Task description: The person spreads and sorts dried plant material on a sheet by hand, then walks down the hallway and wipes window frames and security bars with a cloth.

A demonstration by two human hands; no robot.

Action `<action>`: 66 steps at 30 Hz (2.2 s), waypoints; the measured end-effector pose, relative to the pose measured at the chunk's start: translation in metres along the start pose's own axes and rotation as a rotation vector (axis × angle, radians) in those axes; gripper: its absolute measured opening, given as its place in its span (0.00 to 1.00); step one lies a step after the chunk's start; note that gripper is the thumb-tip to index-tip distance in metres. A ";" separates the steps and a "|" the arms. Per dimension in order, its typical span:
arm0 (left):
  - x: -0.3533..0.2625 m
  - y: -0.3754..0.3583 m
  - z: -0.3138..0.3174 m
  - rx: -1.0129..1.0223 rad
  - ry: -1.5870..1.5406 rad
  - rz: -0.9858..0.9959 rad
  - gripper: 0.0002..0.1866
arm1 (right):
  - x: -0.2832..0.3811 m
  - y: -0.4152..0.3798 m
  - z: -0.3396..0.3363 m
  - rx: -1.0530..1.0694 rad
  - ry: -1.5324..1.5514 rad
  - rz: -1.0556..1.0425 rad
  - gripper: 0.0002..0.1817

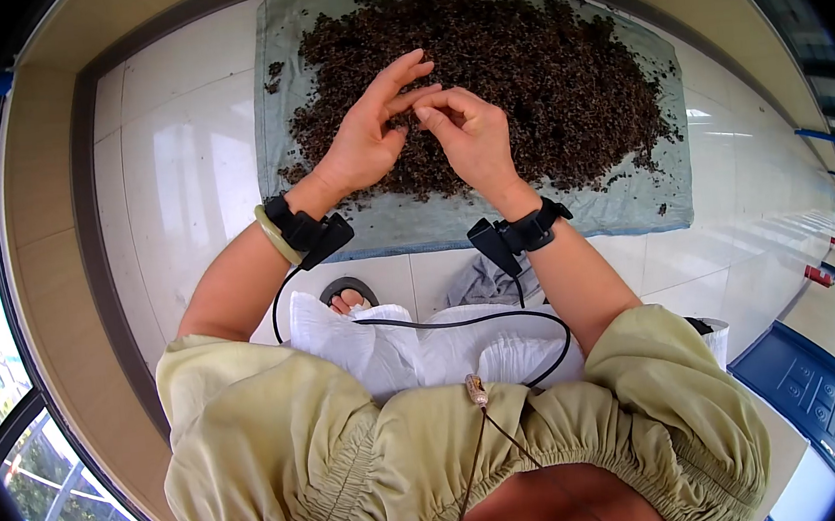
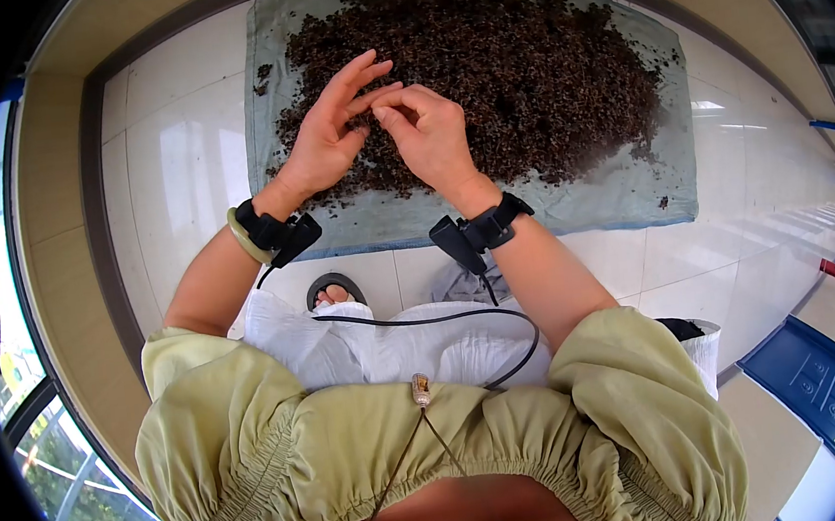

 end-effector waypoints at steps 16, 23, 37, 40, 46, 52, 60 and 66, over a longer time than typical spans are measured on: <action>0.034 -0.015 -0.028 -0.077 0.198 -0.173 0.39 | -0.049 0.003 -0.007 -0.094 0.167 0.422 0.12; 0.073 -0.021 -0.058 0.105 1.004 -0.202 0.38 | -0.078 0.009 -0.049 -0.258 -0.544 0.134 0.23; 0.135 0.067 -0.042 0.574 1.440 -0.430 0.54 | -0.078 0.062 -0.030 0.133 -1.119 0.450 0.56; 0.138 0.073 -0.046 0.547 1.387 -0.355 0.45 | -0.084 0.062 -0.034 0.070 -1.114 0.366 0.46; 0.127 0.087 -0.071 0.358 1.228 -0.214 0.32 | -0.100 0.053 -0.053 -0.036 -0.875 0.267 0.25; 0.102 0.124 -0.141 -0.022 1.154 0.073 0.22 | -0.083 0.031 -0.091 -0.307 -0.560 0.237 0.21; 0.152 0.133 -0.160 0.078 1.534 -0.072 0.36 | -0.079 0.002 -0.130 -0.432 -0.581 0.116 0.27; 0.147 0.121 -0.038 0.409 1.401 0.012 0.37 | -0.097 0.014 -0.158 -0.276 -0.902 0.210 0.45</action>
Point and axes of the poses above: each hand's wrist, its own y-axis towards the middle knuckle, its own z-axis out of the palm, x = y × z, the point moved 3 cm from there along y, towards the middle knuckle, and after that the axes turned 10 degrees about z, right-handed, at the moved point
